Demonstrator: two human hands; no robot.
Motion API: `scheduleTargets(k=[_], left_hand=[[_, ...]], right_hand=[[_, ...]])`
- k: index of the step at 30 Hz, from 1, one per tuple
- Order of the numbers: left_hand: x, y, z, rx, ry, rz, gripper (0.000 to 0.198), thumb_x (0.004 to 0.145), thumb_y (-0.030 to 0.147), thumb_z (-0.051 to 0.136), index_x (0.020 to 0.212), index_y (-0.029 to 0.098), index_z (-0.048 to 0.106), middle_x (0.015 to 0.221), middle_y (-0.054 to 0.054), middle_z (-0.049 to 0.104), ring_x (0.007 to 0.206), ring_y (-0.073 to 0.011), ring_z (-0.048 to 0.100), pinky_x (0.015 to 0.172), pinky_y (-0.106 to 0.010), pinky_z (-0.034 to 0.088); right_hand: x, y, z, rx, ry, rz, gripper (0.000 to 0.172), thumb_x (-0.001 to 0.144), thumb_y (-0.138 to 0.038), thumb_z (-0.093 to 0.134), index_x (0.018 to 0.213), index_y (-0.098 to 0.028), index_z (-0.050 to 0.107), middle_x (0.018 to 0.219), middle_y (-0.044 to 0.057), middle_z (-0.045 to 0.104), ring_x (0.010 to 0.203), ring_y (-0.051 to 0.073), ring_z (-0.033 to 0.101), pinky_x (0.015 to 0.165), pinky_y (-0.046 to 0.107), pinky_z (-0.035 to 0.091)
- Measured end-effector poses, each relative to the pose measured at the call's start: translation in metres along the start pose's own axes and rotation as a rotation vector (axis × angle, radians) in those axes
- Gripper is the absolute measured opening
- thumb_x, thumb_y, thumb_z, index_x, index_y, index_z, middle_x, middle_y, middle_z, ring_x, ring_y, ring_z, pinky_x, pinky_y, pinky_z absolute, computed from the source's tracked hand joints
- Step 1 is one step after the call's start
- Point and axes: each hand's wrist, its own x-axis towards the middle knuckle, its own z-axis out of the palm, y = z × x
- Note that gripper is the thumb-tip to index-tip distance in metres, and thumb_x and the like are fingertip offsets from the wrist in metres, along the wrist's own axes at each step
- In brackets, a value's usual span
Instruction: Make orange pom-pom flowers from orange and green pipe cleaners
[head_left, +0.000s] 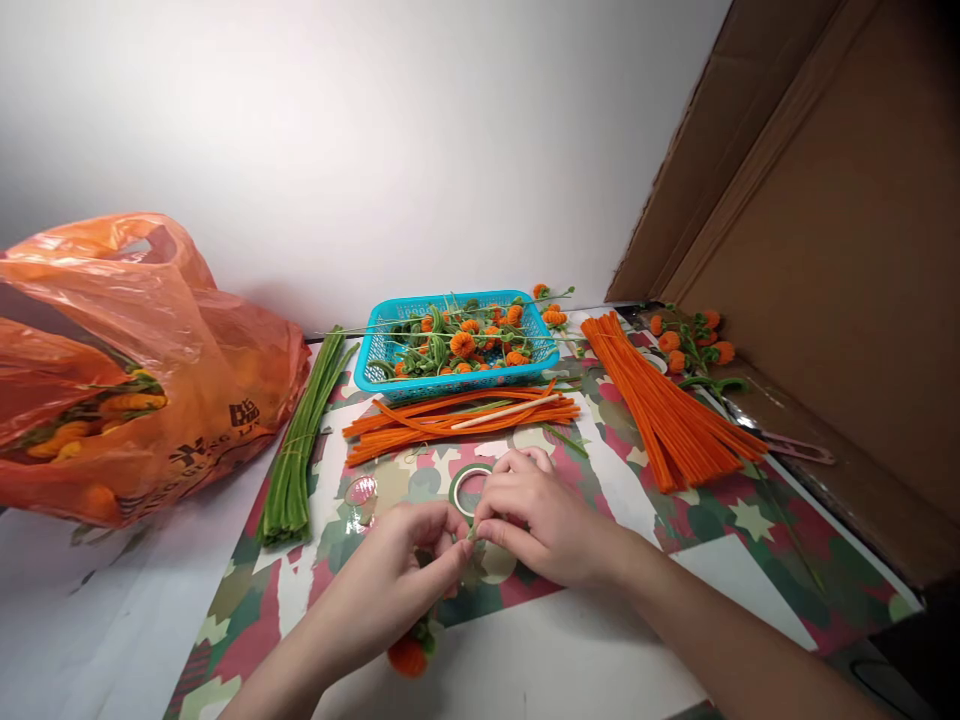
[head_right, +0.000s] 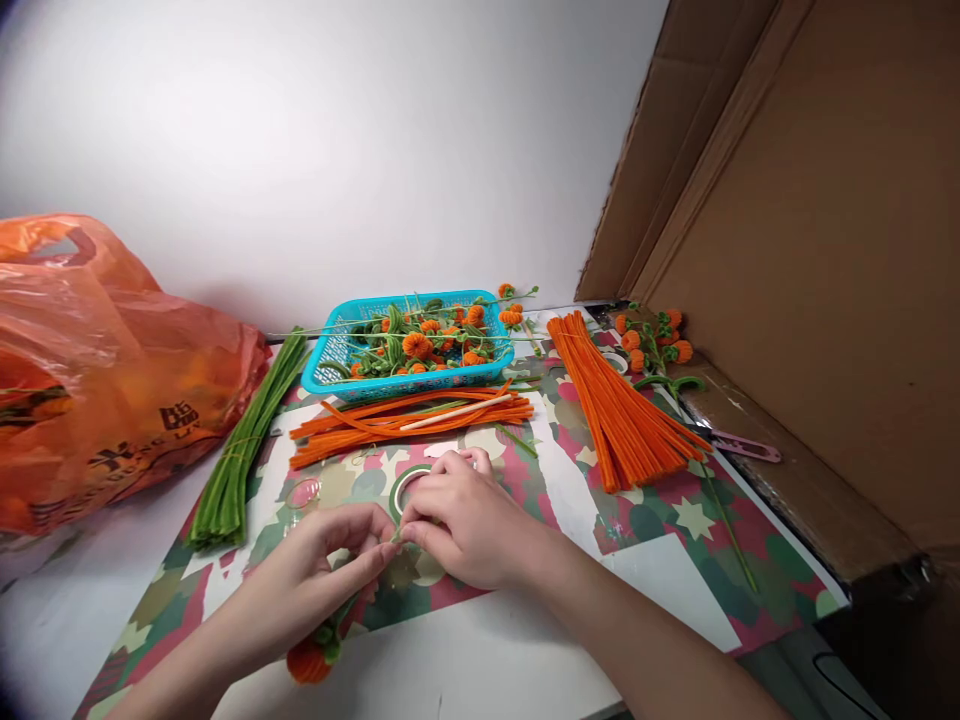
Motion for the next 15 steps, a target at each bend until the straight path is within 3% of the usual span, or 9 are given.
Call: scheduleTargets(k=[3, 6, 11, 13, 15], left_hand=[[0.002, 0.000, 0.001, 0.048, -0.001, 0.006, 0.021, 0.087, 0.029, 0.044, 0.069, 0.019, 0.049, 0.052, 0.006, 0.051, 0.043, -0.0090, 0.047, 0.044, -0.020, 0.036], [0.004, -0.001, 0.004, 0.251, 0.052, 0.091, 0.022, 0.082, 0.020, 0.041, 0.061, 0.020, 0.044, 0.046, 0.006, 0.047, 0.042, -0.0100, 0.045, 0.043, -0.020, 0.030], [0.011, -0.004, 0.008, 0.822, 0.253, 0.441, 0.025, 0.078, 0.017, 0.044, 0.053, 0.019, 0.045, 0.044, 0.004, 0.050, 0.042, -0.0111, 0.040, 0.051, -0.025, 0.032], [0.012, -0.005, 0.000, 0.959, 0.350, 0.572, 0.026, 0.080, 0.018, 0.044, 0.054, 0.019, 0.046, 0.045, 0.004, 0.052, 0.041, -0.0106, 0.039, 0.054, -0.026, 0.032], [0.009, -0.003, -0.015, 1.016, 0.508, 0.606, 0.027, 0.079, 0.019, 0.044, 0.052, 0.020, 0.045, 0.044, 0.003, 0.050, 0.042, -0.0117, 0.040, 0.054, -0.026, 0.031]], right_hand=[[0.000, -0.002, 0.003, -0.012, -0.012, -0.031, 0.013, 0.091, -0.018, 0.053, 0.079, -0.021, 0.058, 0.077, -0.003, 0.062, 0.092, 0.015, 0.046, 0.097, 0.040, 0.023], [0.000, -0.003, 0.006, -0.017, -0.033, -0.038, 0.014, 0.090, -0.017, 0.052, 0.077, -0.020, 0.055, 0.076, -0.004, 0.059, 0.094, 0.016, 0.046, 0.098, 0.042, 0.022], [0.000, -0.002, 0.013, -0.027, -0.042, 0.007, 0.020, 0.090, -0.015, 0.049, 0.070, -0.018, 0.048, 0.072, -0.003, 0.053, 0.092, 0.016, 0.045, 0.096, 0.042, 0.025], [0.000, -0.001, 0.016, -0.012, -0.023, 0.031, 0.021, 0.090, -0.014, 0.048, 0.069, -0.018, 0.049, 0.074, -0.002, 0.054, 0.092, 0.016, 0.044, 0.094, 0.041, 0.027], [0.001, -0.001, 0.018, 0.028, -0.013, 0.036, 0.020, 0.090, -0.015, 0.050, 0.070, -0.019, 0.052, 0.074, -0.002, 0.056, 0.092, 0.017, 0.045, 0.094, 0.041, 0.027]])
